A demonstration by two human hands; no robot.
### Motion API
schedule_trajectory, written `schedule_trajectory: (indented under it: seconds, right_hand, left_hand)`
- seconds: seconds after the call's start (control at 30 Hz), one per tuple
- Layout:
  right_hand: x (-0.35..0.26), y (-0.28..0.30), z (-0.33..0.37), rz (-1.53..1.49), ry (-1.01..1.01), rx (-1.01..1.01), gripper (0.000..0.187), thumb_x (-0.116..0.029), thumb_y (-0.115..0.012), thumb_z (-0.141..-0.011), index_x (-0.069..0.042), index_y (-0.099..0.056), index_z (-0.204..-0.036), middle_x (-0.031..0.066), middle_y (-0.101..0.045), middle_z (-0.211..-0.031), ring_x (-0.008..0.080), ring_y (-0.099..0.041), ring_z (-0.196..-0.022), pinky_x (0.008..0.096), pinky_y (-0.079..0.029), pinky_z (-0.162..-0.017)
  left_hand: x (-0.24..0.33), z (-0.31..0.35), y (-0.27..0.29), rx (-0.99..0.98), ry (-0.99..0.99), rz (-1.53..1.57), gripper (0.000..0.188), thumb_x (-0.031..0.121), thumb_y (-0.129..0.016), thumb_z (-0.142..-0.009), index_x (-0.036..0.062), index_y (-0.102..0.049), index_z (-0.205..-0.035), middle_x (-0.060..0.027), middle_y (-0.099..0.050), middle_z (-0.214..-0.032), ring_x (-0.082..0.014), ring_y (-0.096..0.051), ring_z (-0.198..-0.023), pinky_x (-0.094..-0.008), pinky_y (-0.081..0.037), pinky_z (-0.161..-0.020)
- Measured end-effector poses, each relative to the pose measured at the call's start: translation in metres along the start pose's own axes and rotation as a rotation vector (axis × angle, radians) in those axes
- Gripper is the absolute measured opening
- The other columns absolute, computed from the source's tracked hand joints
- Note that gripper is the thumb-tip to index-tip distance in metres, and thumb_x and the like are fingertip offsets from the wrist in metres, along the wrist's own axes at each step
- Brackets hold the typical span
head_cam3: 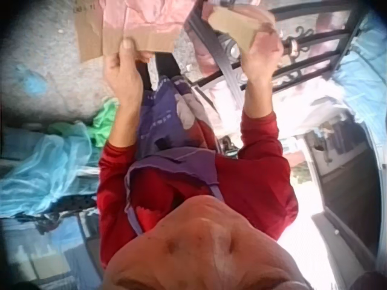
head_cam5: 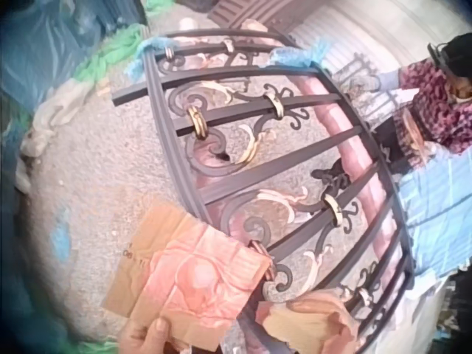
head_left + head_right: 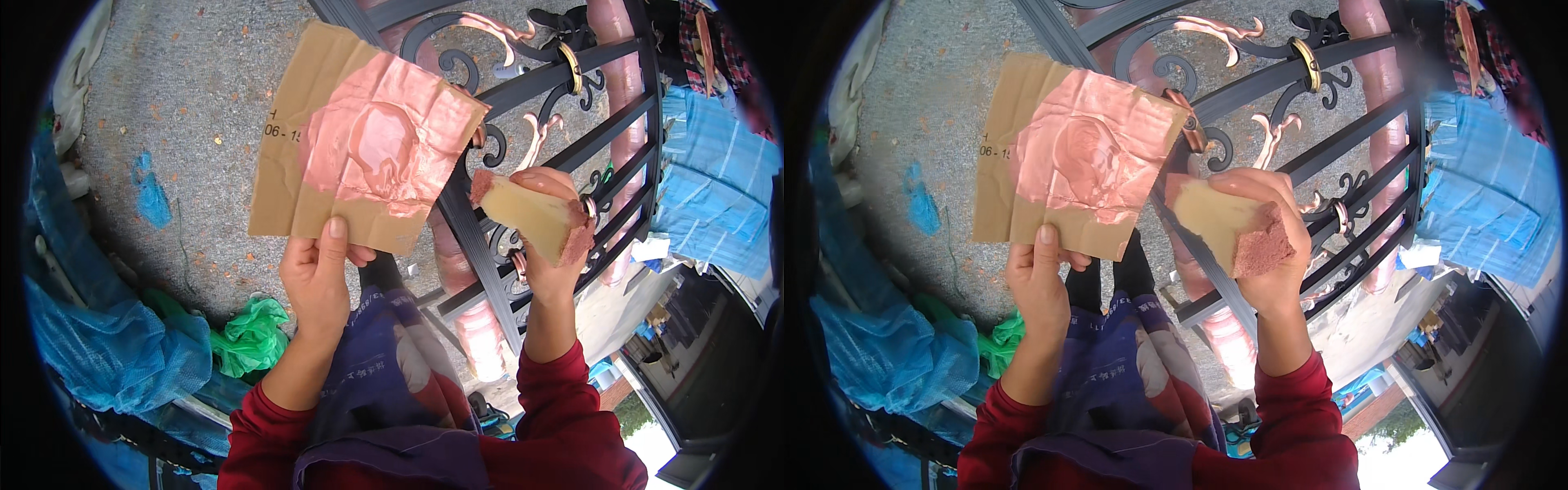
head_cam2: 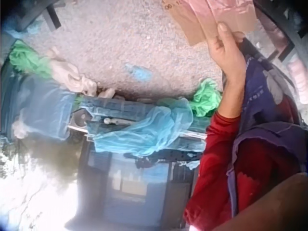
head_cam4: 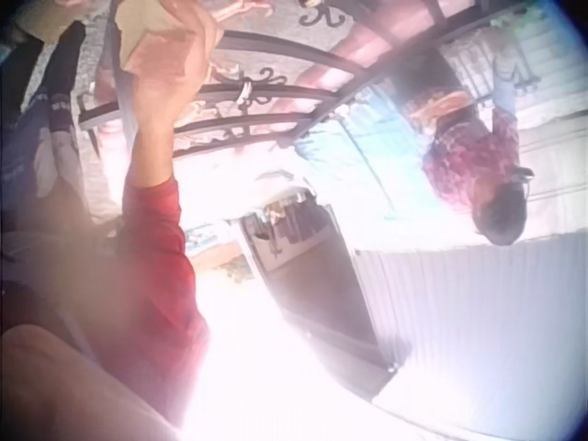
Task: The person applies pink paint to the ornate scrollwork of a black metal gate using a sponge. They repeatedly dip the sponge into paint held on a piece of cardboard and rub it onto the gate's decorative elements.
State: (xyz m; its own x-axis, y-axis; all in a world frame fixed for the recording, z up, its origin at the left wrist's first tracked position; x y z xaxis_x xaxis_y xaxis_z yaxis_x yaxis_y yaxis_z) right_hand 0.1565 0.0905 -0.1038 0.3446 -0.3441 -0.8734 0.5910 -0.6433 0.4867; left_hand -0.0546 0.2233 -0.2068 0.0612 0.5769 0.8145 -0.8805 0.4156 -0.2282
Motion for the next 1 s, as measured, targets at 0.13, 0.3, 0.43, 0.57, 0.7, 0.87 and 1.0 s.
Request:
schedule_trajectory:
  seconds: [0.13,0.3,0.43,0.57,0.7,0.87,1.0]
  right_hand:
    - [-0.003,-0.012,0.001,0.040,-0.002,-0.014,0.047,0.001,-0.076,-0.057,-0.001,-0.068,-0.103,0.0097,-0.066,-0.104,0.0252,-0.057,-0.096,0.0338,-0.046,-0.085]
    - [-0.012,-0.020,-0.001,0.241,0.079,-0.042,0.049,0.006,-0.072,-0.056,-0.005,-0.069,-0.103,0.0083,-0.067,-0.102,0.0266,-0.056,-0.092,0.0333,-0.046,-0.082]
    - [-0.015,-0.033,0.005,0.336,0.126,-0.152,0.048,0.008,-0.068,-0.054,-0.006,-0.070,-0.101,0.0081,-0.066,-0.100,0.0287,-0.056,-0.090,0.0344,-0.046,-0.080]
    - [-0.018,-0.024,0.002,0.356,0.089,-0.136,0.046,0.009,-0.064,-0.057,-0.005,-0.069,-0.100,0.0084,-0.066,-0.098,0.0298,-0.056,-0.090,0.0362,-0.045,-0.081]
    - [-0.012,-0.026,0.003,0.278,0.076,-0.166,0.047,0.008,-0.065,-0.055,-0.005,-0.069,-0.100,0.0084,-0.066,-0.099,0.0299,-0.056,-0.091,0.0358,-0.045,-0.083]
    - [0.015,0.014,-0.003,0.038,-0.110,-0.043,0.034,0.006,-0.066,-0.068,-0.004,-0.069,-0.100,0.0079,-0.067,-0.102,0.0249,-0.060,-0.094,0.0345,-0.047,-0.086]
    - [0.055,0.036,-0.018,-0.093,-0.139,0.098,0.029,0.006,-0.066,-0.073,-0.002,-0.069,-0.101,0.0067,-0.067,-0.105,0.0218,-0.060,-0.101,0.0336,-0.046,-0.091]
  left_hand:
    - [-0.005,0.006,-0.016,-0.036,0.051,-0.005,0.020,0.016,-0.057,-0.100,-0.0029,-0.060,-0.106,-0.0085,-0.067,-0.079,-0.0107,-0.062,-0.064,-0.0223,-0.048,-0.058]
    - [-0.011,0.011,-0.023,-0.073,0.055,-0.026,0.020,0.015,-0.058,-0.099,-0.0030,-0.062,-0.106,-0.0081,-0.067,-0.080,-0.0103,-0.062,-0.065,-0.0219,-0.048,-0.059]
    - [-0.010,0.012,-0.028,-0.065,0.052,-0.095,0.022,0.019,-0.055,-0.101,-0.0023,-0.061,-0.102,-0.0079,-0.065,-0.076,-0.0117,-0.061,-0.062,-0.0236,-0.048,-0.060]
    - [-0.011,0.014,-0.028,-0.075,0.052,-0.107,0.022,0.019,-0.056,-0.100,-0.0024,-0.061,-0.104,-0.0077,-0.065,-0.076,-0.0119,-0.061,-0.063,-0.0235,-0.048,-0.060]
    - [-0.008,0.014,-0.028,-0.072,0.035,-0.122,0.020,0.016,-0.057,-0.100,-0.0030,-0.062,-0.104,-0.0079,-0.067,-0.079,-0.0113,-0.062,-0.065,-0.0232,-0.049,-0.060]
    - [0.006,0.001,0.006,0.017,-0.062,-0.178,0.024,0.021,-0.053,-0.102,-0.0014,-0.060,-0.102,-0.0086,-0.067,-0.081,-0.0119,-0.060,-0.064,-0.0246,-0.048,-0.059]
    - [0.010,-0.010,0.037,0.128,-0.099,-0.145,0.028,0.026,-0.052,-0.102,-0.0002,-0.058,-0.108,-0.0097,-0.065,-0.083,-0.0130,-0.059,-0.063,-0.0255,-0.047,-0.058]
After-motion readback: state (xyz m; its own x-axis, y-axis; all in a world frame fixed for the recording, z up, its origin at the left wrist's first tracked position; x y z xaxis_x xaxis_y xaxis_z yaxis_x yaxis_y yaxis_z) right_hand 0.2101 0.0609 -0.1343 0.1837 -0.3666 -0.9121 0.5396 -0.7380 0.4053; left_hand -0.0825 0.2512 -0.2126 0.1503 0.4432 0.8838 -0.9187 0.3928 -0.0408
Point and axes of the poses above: each hand's wrist, its own z-axis away from the middle knuckle, its own y-axis out of the back of the hand, x = y × z, the point moved 9 cm from there along -z, towards the middle knuckle
